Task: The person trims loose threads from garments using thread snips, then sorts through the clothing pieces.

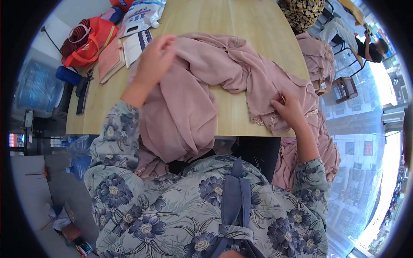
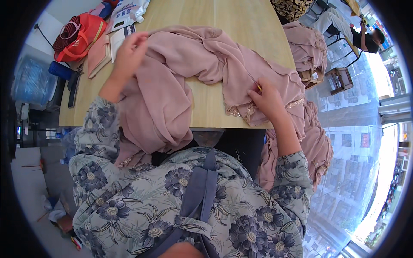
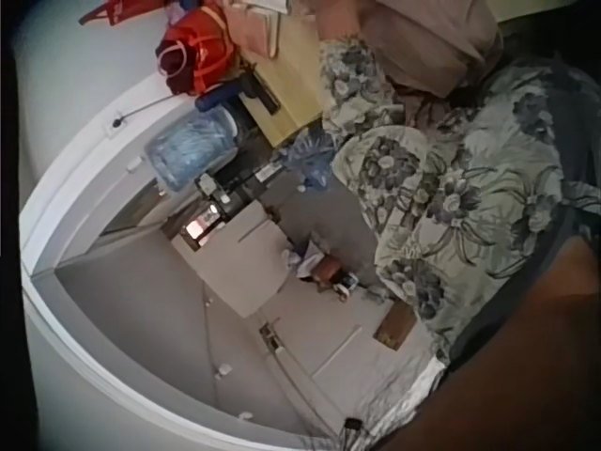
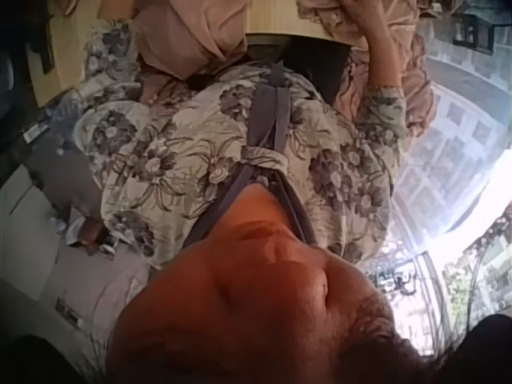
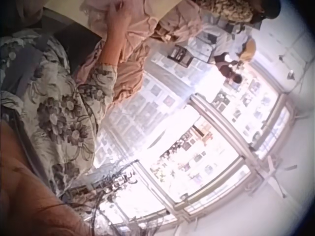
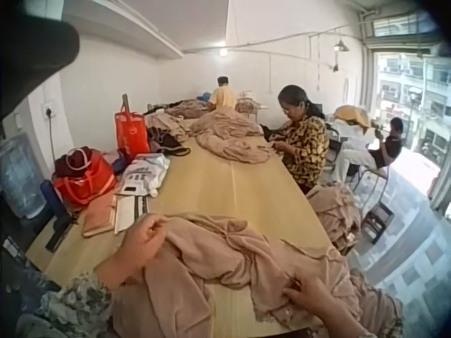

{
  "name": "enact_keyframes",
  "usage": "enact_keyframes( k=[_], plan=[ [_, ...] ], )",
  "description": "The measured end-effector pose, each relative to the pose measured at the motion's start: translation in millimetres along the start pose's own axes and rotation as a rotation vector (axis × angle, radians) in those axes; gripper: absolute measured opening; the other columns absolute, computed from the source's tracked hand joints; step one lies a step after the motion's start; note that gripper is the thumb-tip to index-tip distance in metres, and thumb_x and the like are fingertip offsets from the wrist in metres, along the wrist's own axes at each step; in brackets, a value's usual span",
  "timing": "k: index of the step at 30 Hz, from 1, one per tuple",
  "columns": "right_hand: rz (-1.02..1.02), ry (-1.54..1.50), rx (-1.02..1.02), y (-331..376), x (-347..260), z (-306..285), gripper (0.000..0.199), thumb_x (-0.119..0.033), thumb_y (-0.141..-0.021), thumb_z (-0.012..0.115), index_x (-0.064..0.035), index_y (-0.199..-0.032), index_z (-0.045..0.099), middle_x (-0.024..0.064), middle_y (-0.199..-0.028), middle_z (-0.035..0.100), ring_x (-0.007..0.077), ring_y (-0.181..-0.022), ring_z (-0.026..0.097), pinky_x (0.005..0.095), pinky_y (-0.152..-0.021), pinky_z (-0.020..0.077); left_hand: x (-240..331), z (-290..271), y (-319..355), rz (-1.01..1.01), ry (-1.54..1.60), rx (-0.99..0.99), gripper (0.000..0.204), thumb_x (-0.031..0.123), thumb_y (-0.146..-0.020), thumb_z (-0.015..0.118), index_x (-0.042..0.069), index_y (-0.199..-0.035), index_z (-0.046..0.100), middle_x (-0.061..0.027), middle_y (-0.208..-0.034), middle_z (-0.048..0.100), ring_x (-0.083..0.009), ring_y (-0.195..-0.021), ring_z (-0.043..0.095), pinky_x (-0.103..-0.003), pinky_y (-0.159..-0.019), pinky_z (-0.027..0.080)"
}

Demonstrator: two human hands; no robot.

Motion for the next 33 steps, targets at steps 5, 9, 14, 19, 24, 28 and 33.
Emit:
enact_keyframes(
  k=[5,9,14,19,24,28,33],
  plan=[
    [0.091,-0.087,-0.008,-1,-9,-9,0.023,-0.019,-0.074,0.065,-0.0014,-0.083,0.052,0.0145,-0.073,0.059,0.0262,-0.070,0.059,0.0358,-0.064,0.0449,76,79,43,0.146,0.148,-0.400,0.025,0.019,-0.077,0.061,0.007,-0.098,0.058,-0.0127,-0.088,0.057,-0.0309,-0.087,0.056,-0.038,-0.074,0.046],
    [-0.010,-0.031,0.022,5,4,-8,0.019,-0.017,-0.076,0.061,-0.0016,-0.084,0.053,0.0164,-0.072,0.060,0.0320,-0.070,0.059,0.0381,-0.064,0.0449,111,124,82,0.298,0.169,-0.466,0.030,0.023,-0.075,0.063,0.009,-0.100,0.058,-0.0098,-0.093,0.055,-0.0298,-0.086,0.056,-0.039,-0.074,0.045],
    [-0.003,0.019,-0.058,19,8,-9,0.018,-0.015,-0.077,0.058,-0.0008,-0.084,0.051,0.0192,-0.073,0.058,0.0349,-0.069,0.057,0.0391,-0.062,0.0435,116,149,64,0.291,0.241,-0.504,0.027,0.024,-0.076,0.062,0.010,-0.098,0.059,-0.0102,-0.090,0.056,-0.0299,-0.085,0.056,-0.039,-0.073,0.045],
    [-0.005,0.041,-0.081,35,17,-23,0.015,-0.013,-0.078,0.056,-0.0007,-0.084,0.050,0.0206,-0.073,0.056,0.0375,-0.070,0.055,0.0409,-0.061,0.0420,63,130,-22,0.141,0.126,-0.123,0.020,0.016,-0.077,0.057,0.008,-0.095,0.062,-0.0136,-0.087,0.059,-0.0305,-0.086,0.056,-0.039,-0.076,0.045],
    [0.059,0.129,-0.073,48,23,-35,0.012,-0.010,-0.077,0.055,-0.0016,-0.084,0.050,0.0202,-0.073,0.056,0.0381,-0.071,0.055,0.0413,-0.063,0.0425,18,158,-45,0.363,-0.051,-0.092,0.031,0.009,-0.075,0.056,0.009,-0.106,0.058,-0.0114,-0.090,0.061,-0.0278,-0.088,0.058,-0.036,-0.076,0.047],
    [0.073,0.155,-0.032,49,43,-44,0.009,-0.003,-0.073,0.055,-0.0025,-0.081,0.052,0.0113,-0.069,0.054,0.0184,-0.064,0.053,0.0300,-0.060,0.0420,26,171,-32,0.318,0.042,-0.335,0.038,0.008,-0.074,0.056,0.010,-0.112,0.054,-0.0111,-0.090,0.062,-0.0276,-0.087,0.059,-0.036,-0.075,0.047],
    [0.082,0.297,0.215,39,52,-70,0.010,-0.009,-0.074,0.051,-0.0043,-0.082,0.054,0.0187,-0.079,0.059,0.0386,-0.079,0.056,0.0433,-0.070,0.0429,16,162,-13,-0.007,0.198,-0.553,0.027,0.013,-0.076,0.055,0.009,-0.102,0.061,-0.0127,-0.088,0.064,-0.0290,-0.081,0.060,-0.037,-0.072,0.047]
  ],
)
Point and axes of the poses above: each hand's wrist, its own y-axis away from the middle knuckle, its own z-axis out of the palm, x = y × z, the point moved 4 cm from there along -y, towards the middle knuckle
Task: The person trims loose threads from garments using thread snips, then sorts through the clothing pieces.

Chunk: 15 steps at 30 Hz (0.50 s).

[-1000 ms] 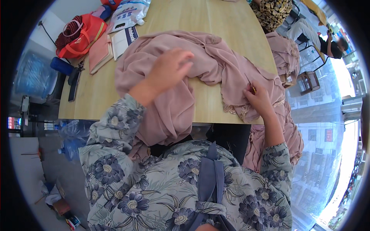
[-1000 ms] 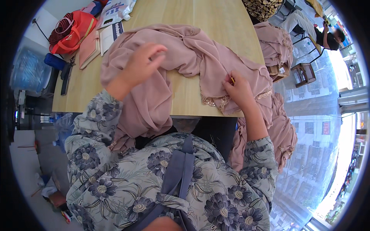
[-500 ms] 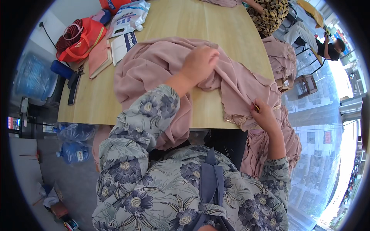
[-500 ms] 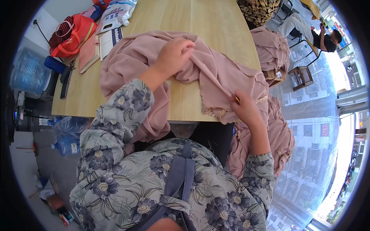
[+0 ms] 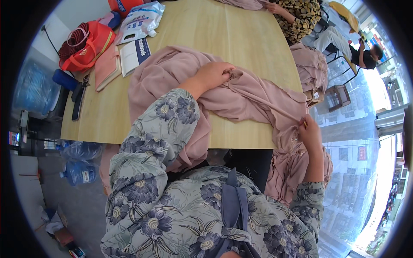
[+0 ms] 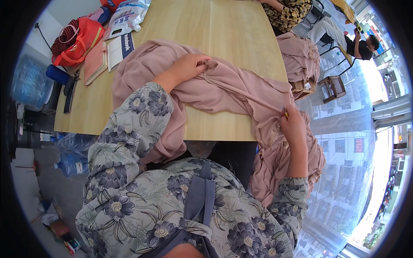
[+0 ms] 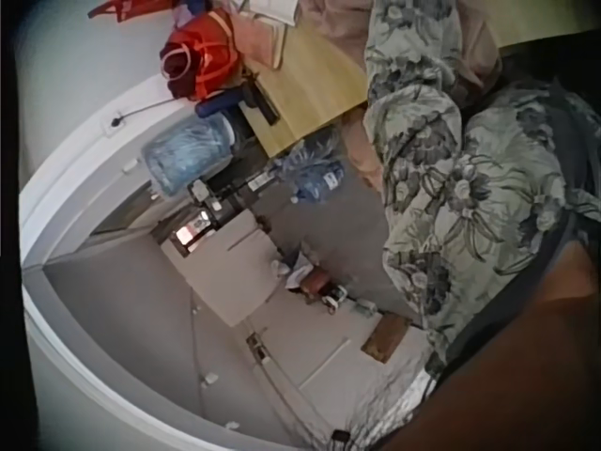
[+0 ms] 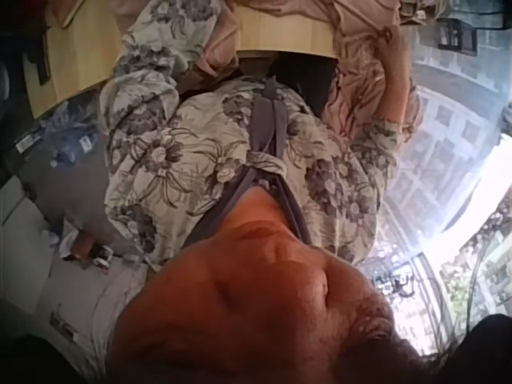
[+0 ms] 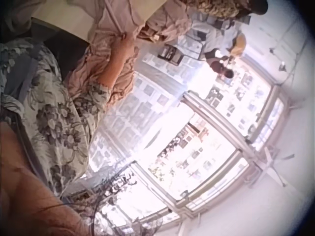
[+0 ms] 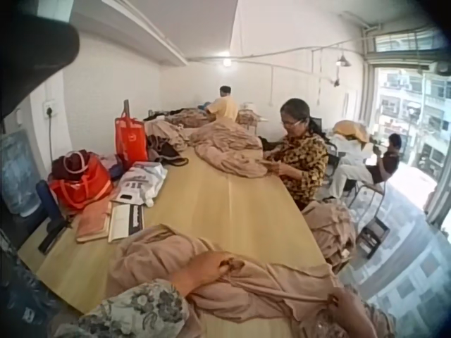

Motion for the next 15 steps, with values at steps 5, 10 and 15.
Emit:
enact_keyframes(
  k=[5,10,15],
  plan=[
    [0.107,0.196,0.136,-35,24,-12,0.015,-0.012,-0.079,0.049,-0.0054,-0.091,0.054,0.0177,-0.093,0.058,0.0381,-0.084,0.055,0.0452,-0.072,0.0432,21,-14,39,-0.168,0.352,0.052,0.021,0.013,-0.080,0.058,0.005,-0.099,0.062,-0.0032,-0.076,0.063,-0.0127,-0.067,0.056,-0.026,-0.061,0.044],
    [-0.136,-0.255,0.235,-32,-49,2,0.020,-0.010,-0.079,0.057,-0.0038,-0.098,0.056,0.0105,-0.089,0.059,0.0232,-0.078,0.058,0.0334,-0.068,0.0459,44,-14,62,-0.259,0.745,0.102,0.020,0.013,-0.083,0.058,0.000,-0.098,0.063,0.0055,-0.070,0.056,-0.0007,-0.064,0.045,-0.019,-0.056,0.038],
    [-0.158,-0.818,0.067,-14,-159,39,0.025,-0.014,-0.078,0.066,-0.0023,-0.099,0.060,0.0062,-0.081,0.059,0.0116,-0.070,0.054,0.0252,-0.062,0.0451,50,-15,69,-0.275,0.532,0.104,0.020,0.014,-0.083,0.059,0.001,-0.097,0.064,0.0050,-0.068,0.057,-0.0019,-0.061,0.047,-0.020,-0.055,0.040]
  ],
)
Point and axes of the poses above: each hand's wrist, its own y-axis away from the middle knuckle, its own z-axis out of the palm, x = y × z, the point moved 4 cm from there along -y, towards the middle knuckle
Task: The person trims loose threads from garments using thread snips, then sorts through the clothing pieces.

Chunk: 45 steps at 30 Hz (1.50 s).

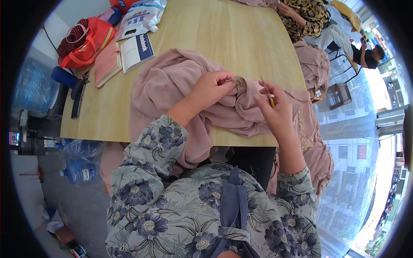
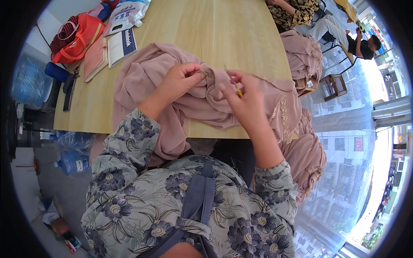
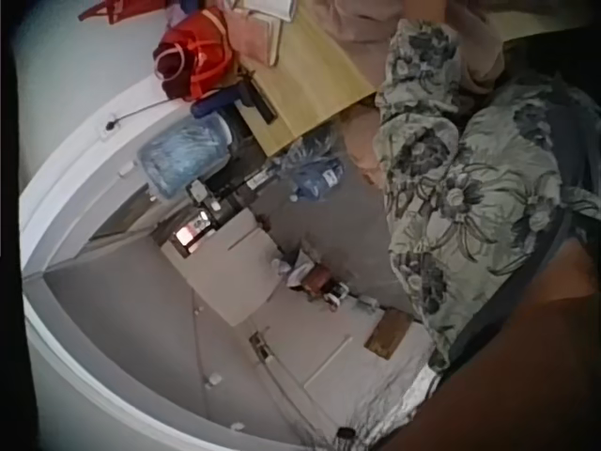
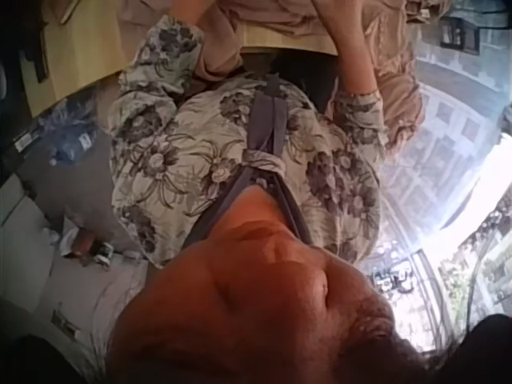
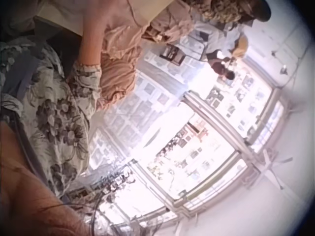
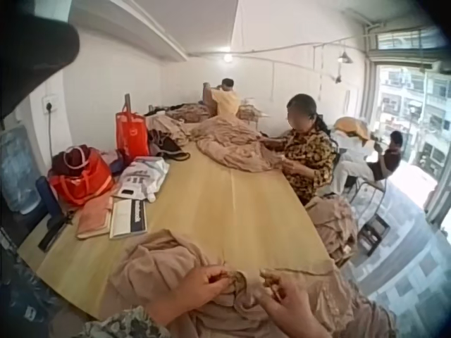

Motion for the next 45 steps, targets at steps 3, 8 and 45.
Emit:
enact_keyframes(
  k=[3,8,45],
  plan=[
    [0.035,0.072,-0.043,-8,9,15,0.024,-0.015,-0.078,0.067,-0.0015,-0.097,0.060,0.0053,-0.078,0.056,0.0123,-0.068,0.054,0.0237,-0.061,0.0445,1,12,-2,0.079,0.105,-0.054,0.020,0.014,-0.083,0.059,0.000,-0.096,0.064,0.0035,-0.069,0.059,-0.0026,-0.063,0.049,-0.020,-0.057,0.042],
    [0.370,-0.190,-0.109,-7,33,12,0.014,-0.017,-0.083,0.061,-0.0039,-0.089,0.061,-0.0007,-0.069,0.054,0.0080,-0.056,0.051,0.0192,-0.048,0.0376,-10,15,-1,0.071,0.142,-0.100,0.020,0.014,-0.082,0.061,-0.001,-0.095,0.064,0.0004,-0.074,0.061,-0.0047,-0.068,0.053,-0.021,-0.061,0.044],
    [0.053,0.208,-0.058,2,10,-11,0.026,-0.022,-0.083,0.062,-0.0056,-0.103,0.057,0.0040,-0.076,0.056,0.0170,-0.066,0.056,0.0279,-0.059,0.0456,3,31,5,0.048,0.397,-0.031,0.012,0.012,-0.090,0.054,0.002,-0.094,0.057,-0.0004,-0.085,0.060,-0.0061,-0.078,0.058,-0.020,-0.072,0.048]
  ],
)
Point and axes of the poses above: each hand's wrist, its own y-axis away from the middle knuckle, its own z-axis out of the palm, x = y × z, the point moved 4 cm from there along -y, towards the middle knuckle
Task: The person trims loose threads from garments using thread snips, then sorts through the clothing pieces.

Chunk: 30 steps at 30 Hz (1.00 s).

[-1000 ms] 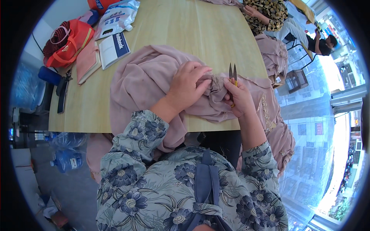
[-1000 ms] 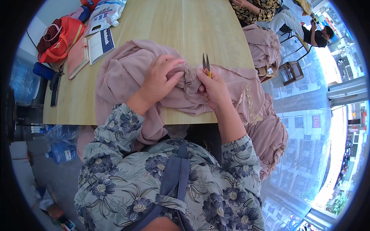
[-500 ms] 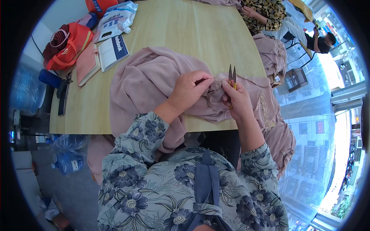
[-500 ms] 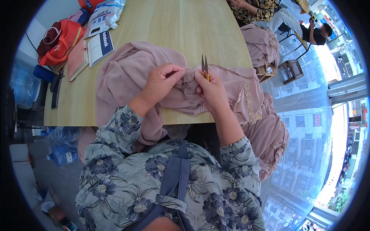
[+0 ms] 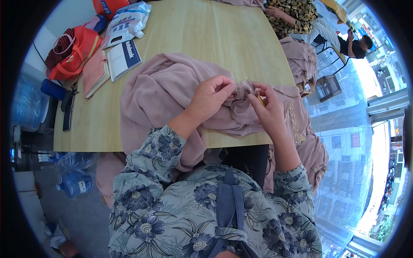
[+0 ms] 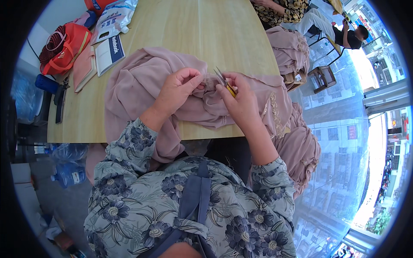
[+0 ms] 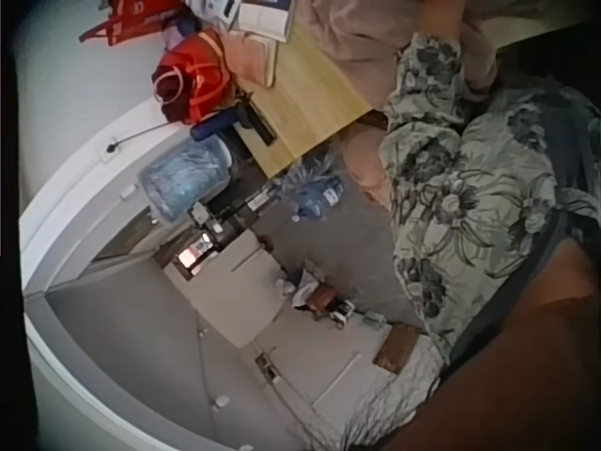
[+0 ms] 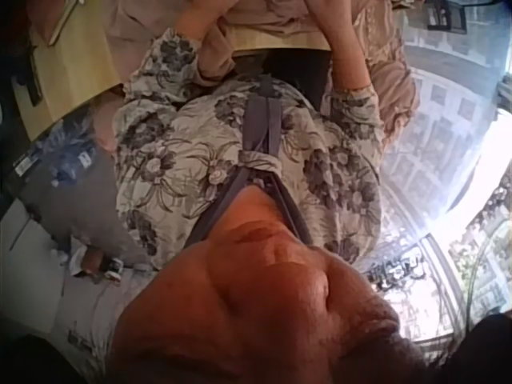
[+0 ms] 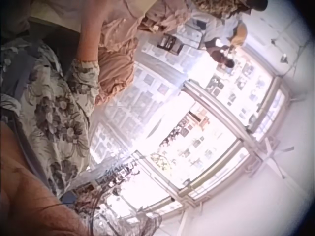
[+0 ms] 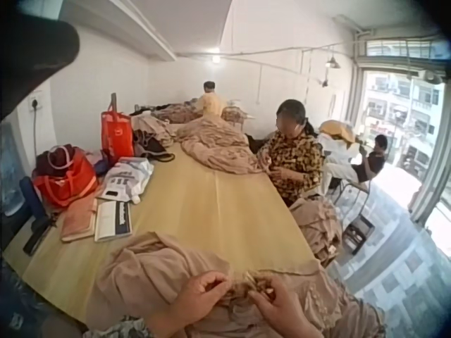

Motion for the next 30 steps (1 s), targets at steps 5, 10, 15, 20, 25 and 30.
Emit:
enact_keyframes(
  k=[5,10,15,20,25,30],
  plan=[
    [-0.263,0.333,0.094,13,-34,-20,0.026,-0.023,-0.081,0.063,-0.0102,-0.103,0.059,0.0114,-0.080,0.060,0.0270,-0.071,0.060,0.0337,-0.063,0.0478,5,4,1,-0.002,0.037,-0.018,0.012,0.011,-0.090,0.053,0.001,-0.095,0.057,-0.0010,-0.086,0.060,-0.0065,-0.079,0.058,-0.021,-0.073,0.049],
    [-0.345,0.564,0.082,13,-37,-23,0.026,-0.021,-0.077,0.065,-0.0133,-0.102,0.061,0.0056,-0.074,0.060,0.0252,-0.068,0.060,0.0348,-0.057,0.0467,3,6,0,0.009,0.036,-0.028,0.012,0.010,-0.090,0.053,0.000,-0.096,0.057,-0.0011,-0.087,0.060,-0.0064,-0.080,0.058,-0.020,-0.073,0.049],
    [-0.401,0.611,0.115,10,-38,-20,0.023,-0.020,-0.075,0.066,-0.0152,-0.098,0.063,0.0034,-0.072,0.059,0.0228,-0.065,0.060,0.0336,-0.056,0.0463,2,5,1,0.018,-0.016,-0.033,0.013,0.010,-0.090,0.054,0.000,-0.096,0.058,-0.0008,-0.087,0.060,-0.0059,-0.079,0.057,-0.020,-0.072,0.048],
    [-0.383,0.628,0.099,9,-39,-16,0.022,-0.020,-0.075,0.066,-0.0178,-0.096,0.064,0.0019,-0.069,0.058,0.0222,-0.063,0.059,0.0339,-0.055,0.0458,1,7,1,0.003,-0.013,-0.047,0.013,0.011,-0.089,0.055,0.000,-0.097,0.058,-0.0004,-0.087,0.060,-0.0056,-0.078,0.057,-0.020,-0.072,0.048],
    [-0.392,0.594,0.118,8,-34,-16,0.018,-0.019,-0.075,0.065,-0.0172,-0.093,0.064,0.0025,-0.067,0.057,0.0227,-0.063,0.058,0.0342,-0.055,0.0458,2,5,1,-0.005,-0.011,-0.039,0.014,0.011,-0.089,0.056,0.001,-0.097,0.059,0.0000,-0.086,0.060,-0.0054,-0.077,0.057,-0.020,-0.072,0.048],
    [-0.377,0.595,0.073,9,-37,-20,0.022,-0.020,-0.075,0.066,-0.0157,-0.096,0.062,0.0044,-0.070,0.057,0.0240,-0.064,0.059,0.0348,-0.057,0.0464,8,4,0,-0.103,0.068,0.021,0.016,0.017,-0.089,0.057,0.004,-0.098,0.060,-0.0004,-0.084,0.061,-0.0056,-0.076,0.058,-0.017,-0.064,0.044]
  ],
)
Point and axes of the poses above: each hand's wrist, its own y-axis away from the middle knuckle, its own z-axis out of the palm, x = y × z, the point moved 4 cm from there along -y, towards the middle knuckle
